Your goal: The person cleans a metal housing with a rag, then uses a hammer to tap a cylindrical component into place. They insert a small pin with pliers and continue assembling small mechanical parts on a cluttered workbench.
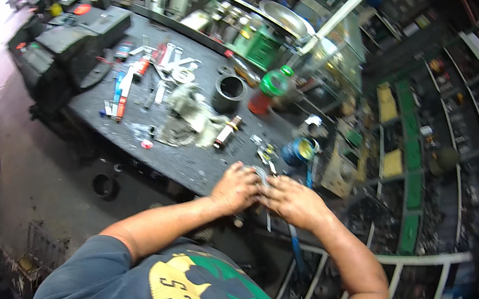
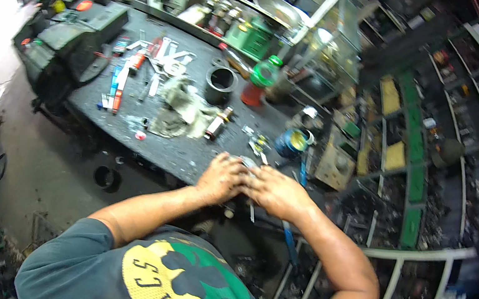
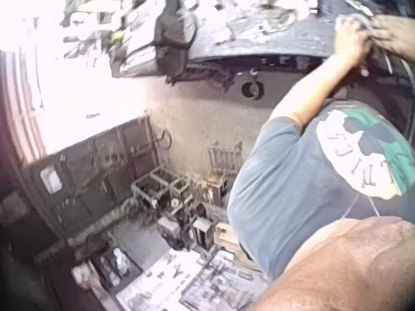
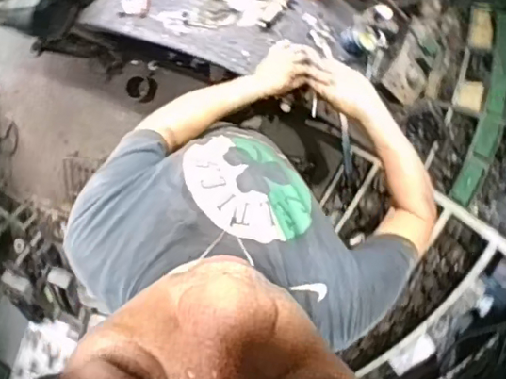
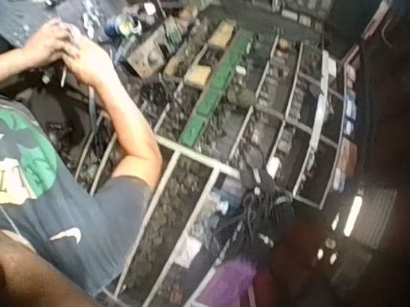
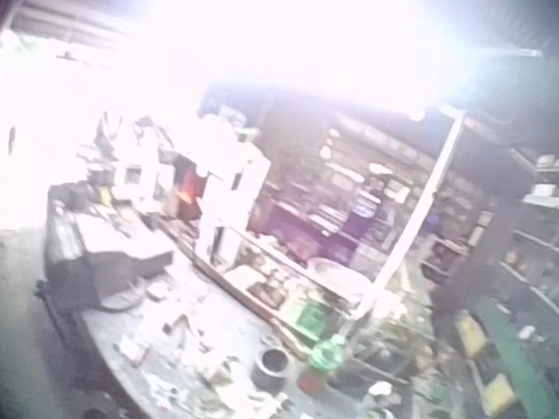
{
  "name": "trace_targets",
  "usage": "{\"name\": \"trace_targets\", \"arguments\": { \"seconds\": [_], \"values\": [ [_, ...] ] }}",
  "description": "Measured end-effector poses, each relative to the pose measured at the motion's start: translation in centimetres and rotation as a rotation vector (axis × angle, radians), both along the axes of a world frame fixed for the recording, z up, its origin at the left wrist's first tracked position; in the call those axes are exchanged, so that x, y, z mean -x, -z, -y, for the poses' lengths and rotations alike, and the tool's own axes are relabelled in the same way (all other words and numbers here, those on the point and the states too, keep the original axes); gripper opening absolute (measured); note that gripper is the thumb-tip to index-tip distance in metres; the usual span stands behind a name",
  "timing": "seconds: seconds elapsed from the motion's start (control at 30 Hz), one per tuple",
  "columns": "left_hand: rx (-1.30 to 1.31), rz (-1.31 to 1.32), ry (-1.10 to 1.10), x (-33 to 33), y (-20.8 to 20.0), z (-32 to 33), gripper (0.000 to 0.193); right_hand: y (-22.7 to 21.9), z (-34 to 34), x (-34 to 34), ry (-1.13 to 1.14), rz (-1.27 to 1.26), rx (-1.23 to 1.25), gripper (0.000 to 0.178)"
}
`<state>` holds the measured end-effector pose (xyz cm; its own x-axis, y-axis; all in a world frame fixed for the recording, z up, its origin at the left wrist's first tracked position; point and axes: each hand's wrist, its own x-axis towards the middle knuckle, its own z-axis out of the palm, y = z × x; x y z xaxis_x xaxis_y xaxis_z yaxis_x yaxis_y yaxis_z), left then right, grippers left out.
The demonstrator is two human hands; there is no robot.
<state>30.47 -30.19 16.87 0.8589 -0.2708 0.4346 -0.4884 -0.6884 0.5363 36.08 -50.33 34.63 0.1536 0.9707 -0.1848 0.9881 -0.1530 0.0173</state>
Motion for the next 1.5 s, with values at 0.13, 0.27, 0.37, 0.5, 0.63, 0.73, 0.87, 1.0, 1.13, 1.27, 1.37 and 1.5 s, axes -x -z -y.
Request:
{"name": "trace_targets", "arguments": {
  "seconds": [0.13,0.27,0.37,0.5,0.63,0.73,0.87,1.0,1.13,1.27,1.37,1.5],
  "values": [
    [-0.001,0.105,-0.044,0.5,0.8,-0.2,0.026,1.2,-3.0,-1.4,0.017,-0.009,0.159,0.022],
    [0.052,0.083,-0.054,1.0,1.4,0.5,0.032,4.3,-4.5,-1.3,0.842,-0.431,-0.006,0.041],
    [0.103,0.104,-0.046,1.0,1.2,0.4,0.031,3.1,-3.4,-2.1,1.146,-0.945,-0.058,0.035],
    [0.143,0.094,-0.002,0.8,-0.1,-0.5,0.031,-3.6,-3.2,-3.1,-0.003,0.218,-0.037,0.065],
    [0.02,0.125,-0.01,0.3,-0.7,-0.4,0.037,-1.9,-4.2,-6.8,-0.509,0.178,0.166,0.043],
    [0.03,0.074,-0.029,0.3,0.0,-0.6,0.038,-0.7,-5.2,-8.9,-0.557,-0.049,0.039,0.035],
    [0.047,0.06,-0.041,1.0,-1.0,0.1,0.036,1.3,-3.4,-9.6,-0.582,0.008,0.012,0.034],
    [0.082,0.097,-0.053,1.1,-0.7,-0.1,0.038,2.2,-1.8,-7.0,-0.257,-0.019,-0.079,0.039],
    [0.107,-0.036,-0.006,0.1,-2.4,-0.8,0.076,1.7,-1.8,-6.1,-0.248,0.031,0.089,0.027],
    [-0.207,-0.142,0.03,-1.5,-4.3,-3.1,0.122,3.1,-3.2,-7.2,-0.249,-0.102,0.147,0.022],
    [-0.165,-0.227,0.017,-1.7,-3.8,-3.0,0.104,4.6,-3.6,-6.3,-0.132,-0.061,0.003,0.029],
    [-0.132,-0.266,0.001,-1.7,-4.1,-2.6,0.098,7.5,-3.0,-4.8,0.036,0.001,-0.271,0.029]
  ]
}}
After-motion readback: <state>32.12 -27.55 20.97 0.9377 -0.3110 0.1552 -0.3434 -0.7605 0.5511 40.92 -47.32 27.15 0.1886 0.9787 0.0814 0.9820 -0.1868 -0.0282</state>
